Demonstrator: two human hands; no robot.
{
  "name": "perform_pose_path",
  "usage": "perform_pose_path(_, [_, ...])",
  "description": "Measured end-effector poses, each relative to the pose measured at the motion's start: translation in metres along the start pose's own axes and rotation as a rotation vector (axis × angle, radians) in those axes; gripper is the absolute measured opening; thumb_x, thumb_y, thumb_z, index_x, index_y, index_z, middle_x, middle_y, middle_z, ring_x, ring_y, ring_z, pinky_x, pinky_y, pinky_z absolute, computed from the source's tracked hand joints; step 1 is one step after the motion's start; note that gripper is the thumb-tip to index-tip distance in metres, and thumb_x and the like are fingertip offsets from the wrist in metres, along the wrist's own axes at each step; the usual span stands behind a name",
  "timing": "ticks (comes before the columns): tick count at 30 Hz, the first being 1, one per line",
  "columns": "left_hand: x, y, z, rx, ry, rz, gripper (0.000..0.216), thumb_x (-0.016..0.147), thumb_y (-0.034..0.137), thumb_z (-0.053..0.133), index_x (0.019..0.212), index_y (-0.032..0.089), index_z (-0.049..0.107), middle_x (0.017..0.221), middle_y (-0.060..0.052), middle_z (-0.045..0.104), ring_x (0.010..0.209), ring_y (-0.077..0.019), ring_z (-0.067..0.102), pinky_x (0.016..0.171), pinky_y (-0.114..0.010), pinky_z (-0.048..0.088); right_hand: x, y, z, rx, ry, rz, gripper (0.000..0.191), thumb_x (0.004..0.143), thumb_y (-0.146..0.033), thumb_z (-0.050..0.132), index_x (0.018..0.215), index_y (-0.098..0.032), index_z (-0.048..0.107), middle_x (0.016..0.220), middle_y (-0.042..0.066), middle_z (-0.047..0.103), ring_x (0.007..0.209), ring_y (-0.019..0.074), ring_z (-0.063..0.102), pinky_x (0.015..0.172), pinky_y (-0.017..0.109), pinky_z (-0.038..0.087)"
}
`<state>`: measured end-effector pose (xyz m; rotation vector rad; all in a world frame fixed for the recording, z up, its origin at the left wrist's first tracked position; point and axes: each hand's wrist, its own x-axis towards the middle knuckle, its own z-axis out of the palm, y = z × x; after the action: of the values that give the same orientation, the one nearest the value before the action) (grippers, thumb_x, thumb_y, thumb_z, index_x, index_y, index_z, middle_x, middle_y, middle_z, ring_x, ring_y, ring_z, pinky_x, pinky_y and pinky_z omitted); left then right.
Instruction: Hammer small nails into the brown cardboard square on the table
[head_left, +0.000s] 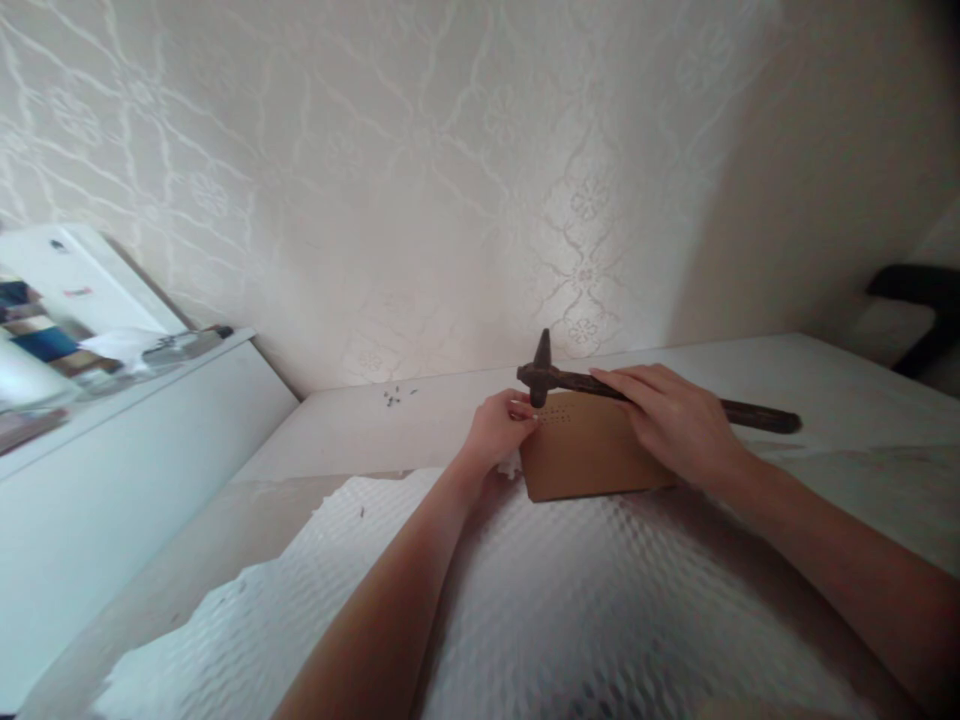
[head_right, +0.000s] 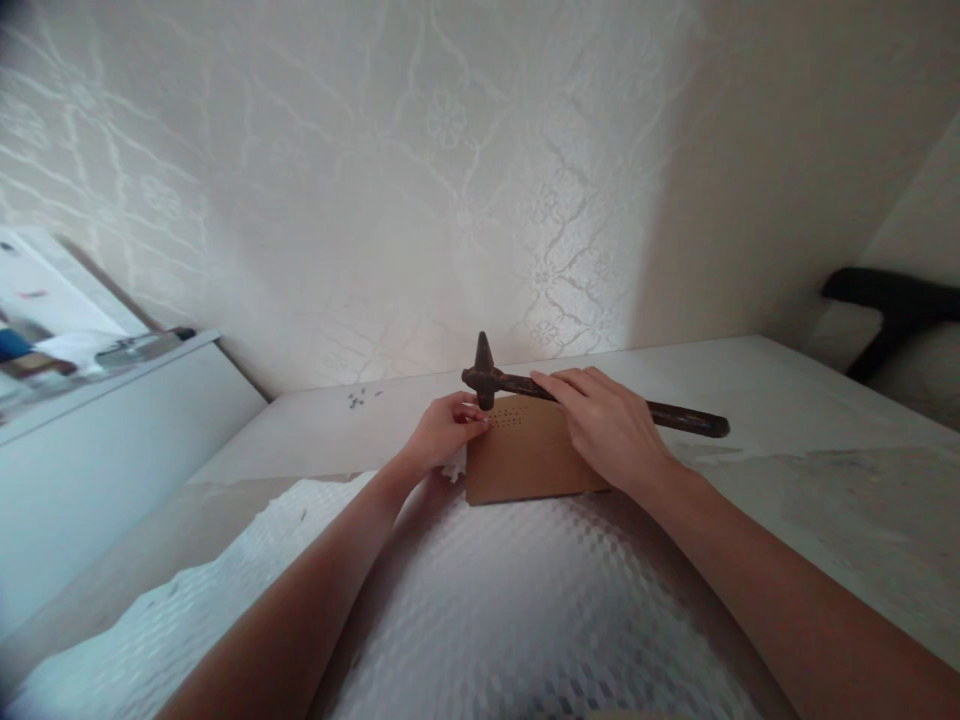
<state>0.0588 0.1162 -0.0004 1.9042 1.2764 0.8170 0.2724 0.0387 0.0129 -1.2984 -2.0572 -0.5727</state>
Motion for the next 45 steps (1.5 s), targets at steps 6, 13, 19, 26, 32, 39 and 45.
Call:
perform_pose_path(6, [-0.0008, 0.0017, -0.0009, 0.041, 0.004, -0.006, 0.026, 0.067, 0.010, 0.063, 0.093, 0.015, 0.065, 0.082, -0.005, 0.071, 0.079, -0.0177, 0.065, 0.072, -0.026, 0.048, 0.0000, -0.0006, 0.0007, 0.001, -0.021, -0.014, 0.044, 0.082, -0.002, 0.042, 0.121, -0.015, 0.059, 0.108, 0.008, 0.066, 0.094, 0.0225, 0.059, 0.077, 0.034, 0.050])
perform_pose_path(13, [-0.0006, 0.0023, -0.0013, 0.051, -0.009, -0.003, 0.028, 0.066, 0.008, 0.062, 0.093, 0.015, 0.065, 0.080, -0.004, 0.070, 0.076, -0.0174, 0.065, 0.069, -0.025, 0.048, 0.0003, 0.0001, 0.0009, -0.002, -0.035, -0.031, 0.045, 0.081, 0.000, 0.042, 0.120, -0.014, 0.060, 0.108, 0.008, 0.065, 0.094, 0.0222, 0.060, 0.075, 0.033, 0.050])
perform_pose_path(19, [-0.0013, 0.0029, -0.0017, 0.010, -0.007, -0.001, 0.027, 0.066, 0.007, 0.062, 0.092, 0.014, 0.064, 0.080, -0.005, 0.070, 0.078, -0.0170, 0.066, 0.072, -0.025, 0.049, 0.0005, 0.0001, -0.0009, 0.006, -0.004, 0.002, 0.045, 0.082, -0.002, 0.042, 0.122, -0.015, 0.058, 0.108, 0.008, 0.065, 0.095, 0.0222, 0.059, 0.076, 0.033, 0.050])
perform_pose_path(26, [-0.0012, 0.0031, -0.0016, 0.039, -0.005, -0.008, 0.028, 0.066, 0.007, 0.063, 0.093, 0.015, 0.065, 0.083, -0.005, 0.071, 0.079, -0.0182, 0.066, 0.073, -0.027, 0.050, -0.0002, -0.0005, 0.0007, 0.009, -0.034, -0.032, 0.043, 0.083, -0.002, 0.042, 0.120, -0.014, 0.059, 0.108, 0.009, 0.065, 0.094, 0.0224, 0.059, 0.076, 0.033, 0.050])
perform_pose_path(32, [-0.0020, 0.0035, -0.0014, -0.005, -0.014, -0.009, 0.027, 0.067, 0.005, 0.061, 0.092, 0.014, 0.064, 0.083, -0.006, 0.070, 0.079, -0.0165, 0.066, 0.074, -0.025, 0.049, 0.0007, -0.0009, -0.0002, 0.003, 0.003, -0.011, 0.044, 0.083, -0.004, 0.041, 0.122, -0.016, 0.058, 0.109, 0.008, 0.065, 0.095, 0.0219, 0.059, 0.076, 0.033, 0.050])
perform_pose_path(39, [-0.0018, 0.0035, -0.0022, 0.018, -0.015, 0.003, 0.027, 0.067, 0.008, 0.062, 0.093, 0.014, 0.065, 0.082, -0.005, 0.070, 0.079, -0.0175, 0.065, 0.073, -0.026, 0.049, 0.0006, -0.0008, -0.0008, 0.014, -0.015, -0.009, 0.047, 0.081, -0.003, 0.041, 0.123, -0.016, 0.057, 0.111, 0.009, 0.065, 0.096, 0.0235, 0.059, 0.077, 0.036, 0.051])
perform_pose_path(45, [-0.0018, 0.0040, -0.0019, 0.050, -0.021, 0.003, 0.024, 0.066, 0.008, 0.061, 0.089, 0.015, 0.065, 0.080, -0.004, 0.070, 0.077, -0.0173, 0.065, 0.072, -0.025, 0.049, -0.0002, -0.0005, 0.0001, -0.013, -0.041, -0.021, 0.044, 0.083, -0.003, 0.041, 0.121, -0.015, 0.059, 0.110, 0.008, 0.065, 0.095, 0.0223, 0.059, 0.075, 0.034, 0.050])
